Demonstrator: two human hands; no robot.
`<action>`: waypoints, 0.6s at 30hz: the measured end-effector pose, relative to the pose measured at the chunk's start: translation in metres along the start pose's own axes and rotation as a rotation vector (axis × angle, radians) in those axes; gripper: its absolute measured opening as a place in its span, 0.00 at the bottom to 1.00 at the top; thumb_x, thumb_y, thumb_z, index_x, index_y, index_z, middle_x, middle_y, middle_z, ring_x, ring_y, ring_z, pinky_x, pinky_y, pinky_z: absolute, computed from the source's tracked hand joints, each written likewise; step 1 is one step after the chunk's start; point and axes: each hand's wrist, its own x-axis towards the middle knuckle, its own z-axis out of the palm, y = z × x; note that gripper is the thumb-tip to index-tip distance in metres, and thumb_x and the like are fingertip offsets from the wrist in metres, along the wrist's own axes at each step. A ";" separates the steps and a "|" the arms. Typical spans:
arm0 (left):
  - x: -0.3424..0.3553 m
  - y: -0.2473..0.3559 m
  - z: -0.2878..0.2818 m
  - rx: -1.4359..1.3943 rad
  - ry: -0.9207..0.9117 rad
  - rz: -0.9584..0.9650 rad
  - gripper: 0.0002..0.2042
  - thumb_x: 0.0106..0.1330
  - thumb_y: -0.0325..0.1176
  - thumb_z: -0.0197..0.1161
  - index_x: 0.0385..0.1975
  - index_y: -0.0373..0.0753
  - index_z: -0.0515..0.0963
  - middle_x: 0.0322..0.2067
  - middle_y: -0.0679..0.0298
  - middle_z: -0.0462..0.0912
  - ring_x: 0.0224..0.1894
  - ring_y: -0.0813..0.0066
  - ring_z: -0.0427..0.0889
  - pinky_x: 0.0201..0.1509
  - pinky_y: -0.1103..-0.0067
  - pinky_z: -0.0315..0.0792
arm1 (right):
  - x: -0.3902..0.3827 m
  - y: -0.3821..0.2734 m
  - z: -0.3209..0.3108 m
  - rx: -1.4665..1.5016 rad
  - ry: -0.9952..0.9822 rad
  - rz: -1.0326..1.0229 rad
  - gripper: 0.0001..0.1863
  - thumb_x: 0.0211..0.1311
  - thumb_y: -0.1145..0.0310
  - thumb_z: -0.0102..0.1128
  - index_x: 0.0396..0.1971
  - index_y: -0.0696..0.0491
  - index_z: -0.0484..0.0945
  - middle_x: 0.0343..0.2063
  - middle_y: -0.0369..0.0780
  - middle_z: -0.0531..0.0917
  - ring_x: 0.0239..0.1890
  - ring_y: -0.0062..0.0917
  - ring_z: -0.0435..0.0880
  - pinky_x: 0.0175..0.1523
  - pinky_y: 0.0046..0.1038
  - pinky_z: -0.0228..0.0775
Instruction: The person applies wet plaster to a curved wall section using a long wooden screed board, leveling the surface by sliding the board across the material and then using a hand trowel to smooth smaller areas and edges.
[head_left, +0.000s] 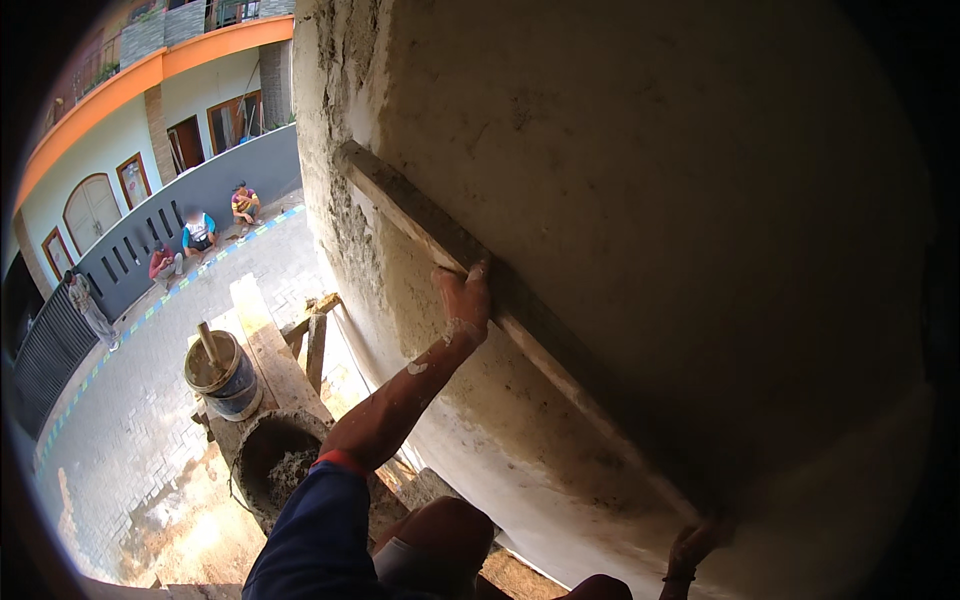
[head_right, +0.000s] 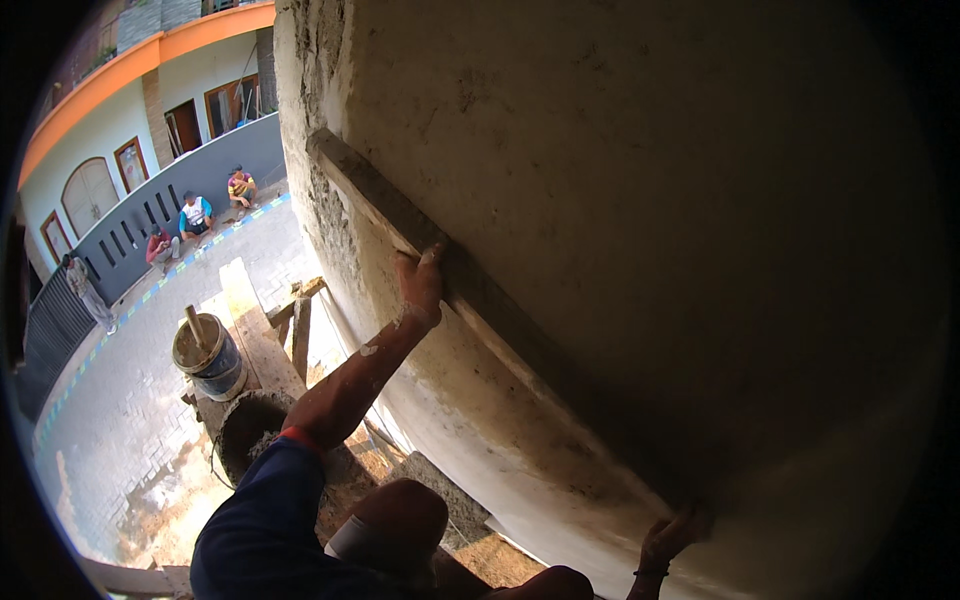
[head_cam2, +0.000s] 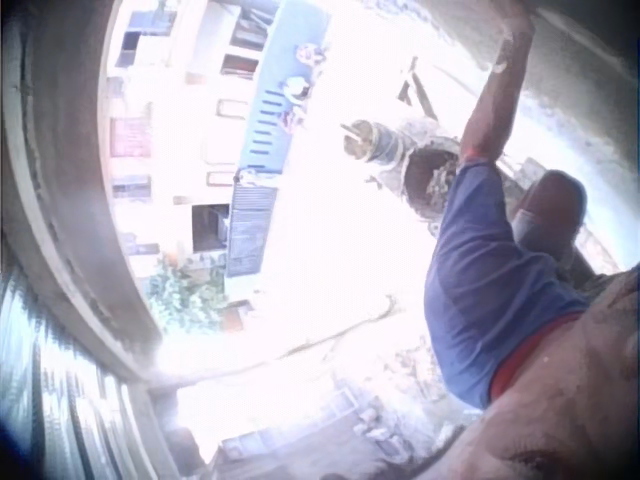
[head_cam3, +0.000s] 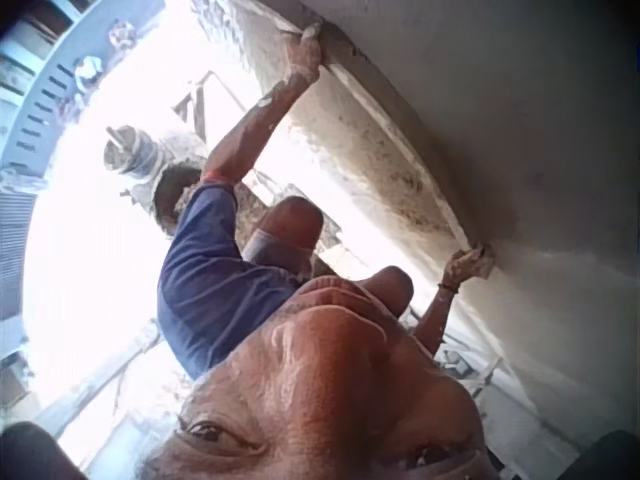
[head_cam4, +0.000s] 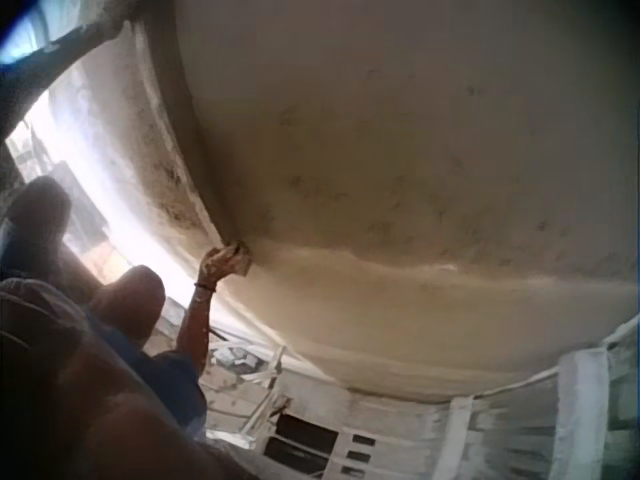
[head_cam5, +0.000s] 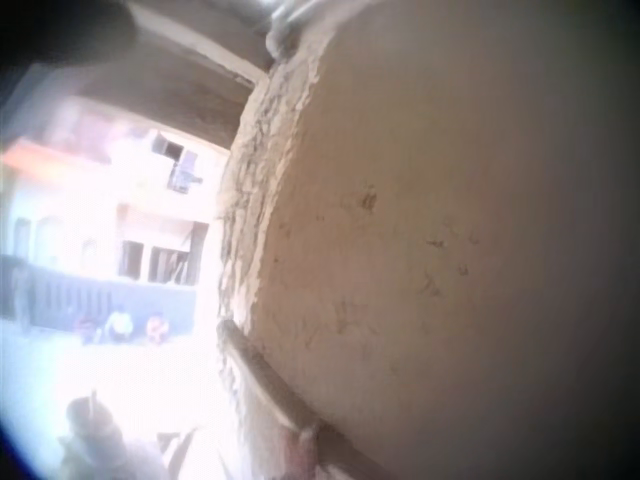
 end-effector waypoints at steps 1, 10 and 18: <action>0.009 0.028 0.008 0.075 0.024 0.003 0.25 0.54 0.35 0.61 0.43 0.25 0.58 0.45 0.40 0.67 0.48 0.54 0.70 0.52 0.69 0.63 | 0.010 0.000 -0.005 0.006 0.040 -0.001 0.27 0.54 0.76 0.43 0.57 0.63 0.56 0.57 0.56 0.58 0.60 0.53 0.54 0.62 0.52 0.42; 0.140 0.123 0.012 0.045 -0.038 0.034 0.22 0.54 0.40 0.60 0.36 0.25 0.65 0.32 0.51 0.72 0.33 0.64 0.73 0.34 0.73 0.68 | 0.112 -0.040 -0.056 -0.130 0.037 0.039 0.28 0.60 0.66 0.46 0.59 0.61 0.55 0.59 0.53 0.57 0.61 0.50 0.55 0.62 0.47 0.45; 0.036 0.083 0.022 0.027 0.003 -0.088 0.31 0.53 0.40 0.62 0.46 0.24 0.55 0.45 0.43 0.67 0.50 0.56 0.68 0.55 0.71 0.61 | 0.088 0.012 -0.049 0.073 0.049 -0.004 0.30 0.44 0.75 0.48 0.54 0.57 0.63 0.53 0.51 0.65 0.55 0.48 0.62 0.59 0.49 0.49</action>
